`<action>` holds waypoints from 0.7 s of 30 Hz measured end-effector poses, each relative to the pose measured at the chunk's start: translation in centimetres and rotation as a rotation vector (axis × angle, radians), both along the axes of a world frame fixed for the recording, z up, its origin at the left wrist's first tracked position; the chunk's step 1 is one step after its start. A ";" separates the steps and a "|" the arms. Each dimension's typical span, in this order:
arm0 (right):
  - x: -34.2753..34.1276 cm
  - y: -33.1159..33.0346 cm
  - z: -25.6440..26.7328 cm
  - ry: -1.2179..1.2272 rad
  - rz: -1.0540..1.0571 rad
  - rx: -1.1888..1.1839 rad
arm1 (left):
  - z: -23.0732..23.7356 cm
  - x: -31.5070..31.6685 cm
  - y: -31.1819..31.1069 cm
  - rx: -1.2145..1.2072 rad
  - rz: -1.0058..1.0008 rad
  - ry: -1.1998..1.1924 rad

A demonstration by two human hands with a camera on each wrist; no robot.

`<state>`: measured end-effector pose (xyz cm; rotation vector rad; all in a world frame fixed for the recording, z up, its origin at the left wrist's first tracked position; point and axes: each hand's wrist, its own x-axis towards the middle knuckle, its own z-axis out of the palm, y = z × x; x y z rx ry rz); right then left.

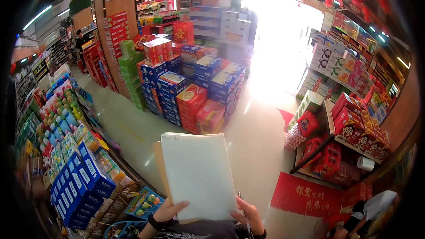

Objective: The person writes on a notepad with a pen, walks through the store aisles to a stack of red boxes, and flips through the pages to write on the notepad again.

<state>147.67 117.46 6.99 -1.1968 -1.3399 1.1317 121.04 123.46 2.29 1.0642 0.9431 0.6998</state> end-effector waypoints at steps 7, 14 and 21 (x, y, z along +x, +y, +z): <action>-0.8 1.4 -0.6 -0.001 0.079 0.061 | -0.6 -0.9 -1.0 0.046 0.103 -0.014; -1.6 2.9 -0.4 -0.033 0.161 0.048 | 1.4 -2.0 -3.0 0.210 0.250 -0.091; -2.5 4.5 -1.2 0.087 0.245 0.037 | 2.0 -2.8 -4.4 0.206 0.358 -0.138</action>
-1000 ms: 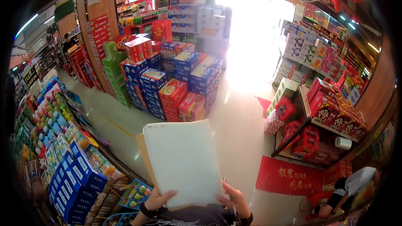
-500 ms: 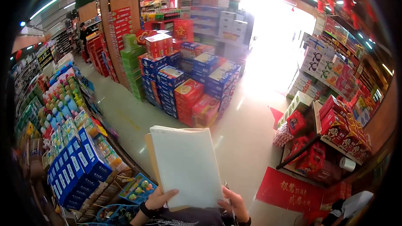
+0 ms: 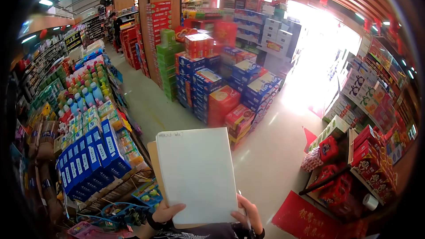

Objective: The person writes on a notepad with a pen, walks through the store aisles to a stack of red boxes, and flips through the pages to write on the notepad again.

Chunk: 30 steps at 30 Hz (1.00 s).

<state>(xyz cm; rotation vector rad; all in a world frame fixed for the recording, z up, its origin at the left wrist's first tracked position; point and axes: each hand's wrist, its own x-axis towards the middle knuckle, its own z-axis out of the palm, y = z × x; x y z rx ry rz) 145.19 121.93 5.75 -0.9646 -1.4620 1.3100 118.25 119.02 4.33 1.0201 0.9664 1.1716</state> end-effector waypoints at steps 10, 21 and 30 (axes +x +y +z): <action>-2.3 0.5 0.4 0.074 0.031 -0.109 | -0.3 -1.5 -1.0 -0.047 0.087 -0.073; -2.9 2.9 -1.2 0.124 0.327 -0.173 | -0.8 -3.0 -2.4 -0.029 0.133 -0.146; -3.3 4.8 -1.4 -0.007 0.553 -0.187 | -0.8 -3.8 -3.6 0.003 0.201 -0.104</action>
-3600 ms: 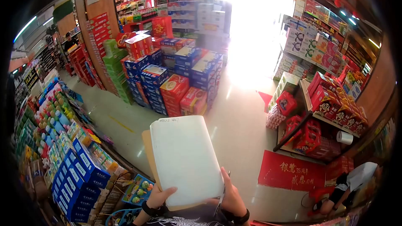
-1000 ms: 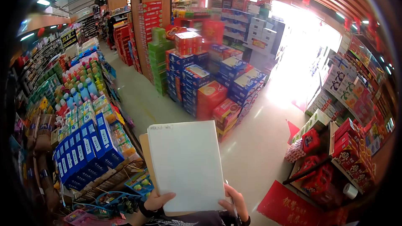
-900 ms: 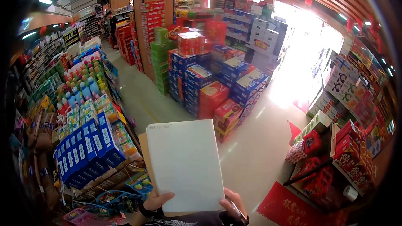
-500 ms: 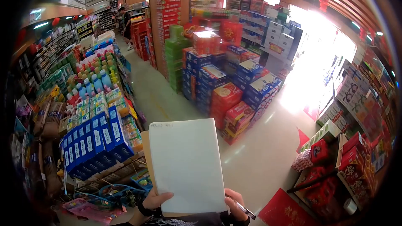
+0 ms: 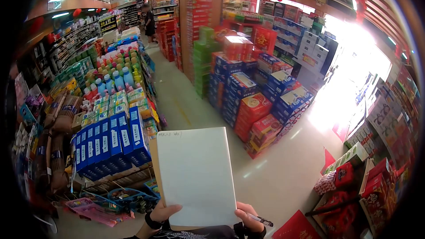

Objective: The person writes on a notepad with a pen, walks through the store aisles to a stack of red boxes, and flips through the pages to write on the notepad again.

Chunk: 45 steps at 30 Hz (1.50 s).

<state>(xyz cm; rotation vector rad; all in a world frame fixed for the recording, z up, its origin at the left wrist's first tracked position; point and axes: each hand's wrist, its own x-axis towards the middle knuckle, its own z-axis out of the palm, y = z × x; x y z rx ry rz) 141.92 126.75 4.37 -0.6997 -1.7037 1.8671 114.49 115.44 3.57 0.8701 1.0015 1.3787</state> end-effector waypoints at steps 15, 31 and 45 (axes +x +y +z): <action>-0.2 1.0 1.4 -0.068 0.130 0.010 | -0.2 -0.7 0.2 -0.023 -0.027 -0.026; -2.3 -0.3 3.4 -0.005 -0.148 0.104 | 0.1 -0.8 0.3 -0.030 -0.035 -0.024; -4.2 -0.9 1.8 -0.224 -0.426 0.262 | -1.3 -1.2 -0.2 -0.050 0.072 0.078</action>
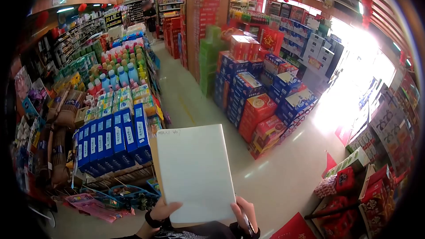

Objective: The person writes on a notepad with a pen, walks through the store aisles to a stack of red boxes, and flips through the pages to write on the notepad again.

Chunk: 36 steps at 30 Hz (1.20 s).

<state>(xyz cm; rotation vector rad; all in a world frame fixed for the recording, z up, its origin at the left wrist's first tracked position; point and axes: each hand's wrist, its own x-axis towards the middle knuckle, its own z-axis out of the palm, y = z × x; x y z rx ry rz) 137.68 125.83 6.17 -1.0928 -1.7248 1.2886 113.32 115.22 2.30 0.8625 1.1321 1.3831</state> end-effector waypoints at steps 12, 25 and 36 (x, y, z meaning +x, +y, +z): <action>1.9 0.0 -2.1 0.192 0.067 -0.022 | 1.0 0.2 0.1 0.038 0.007 -0.086; 1.2 -1.0 -0.1 0.188 0.046 -0.058 | 0.8 0.3 0.3 0.025 0.012 -0.067; 1.4 -1.0 -0.6 0.242 0.046 -0.095 | 0.1 0.4 0.6 -0.024 -0.017 -0.082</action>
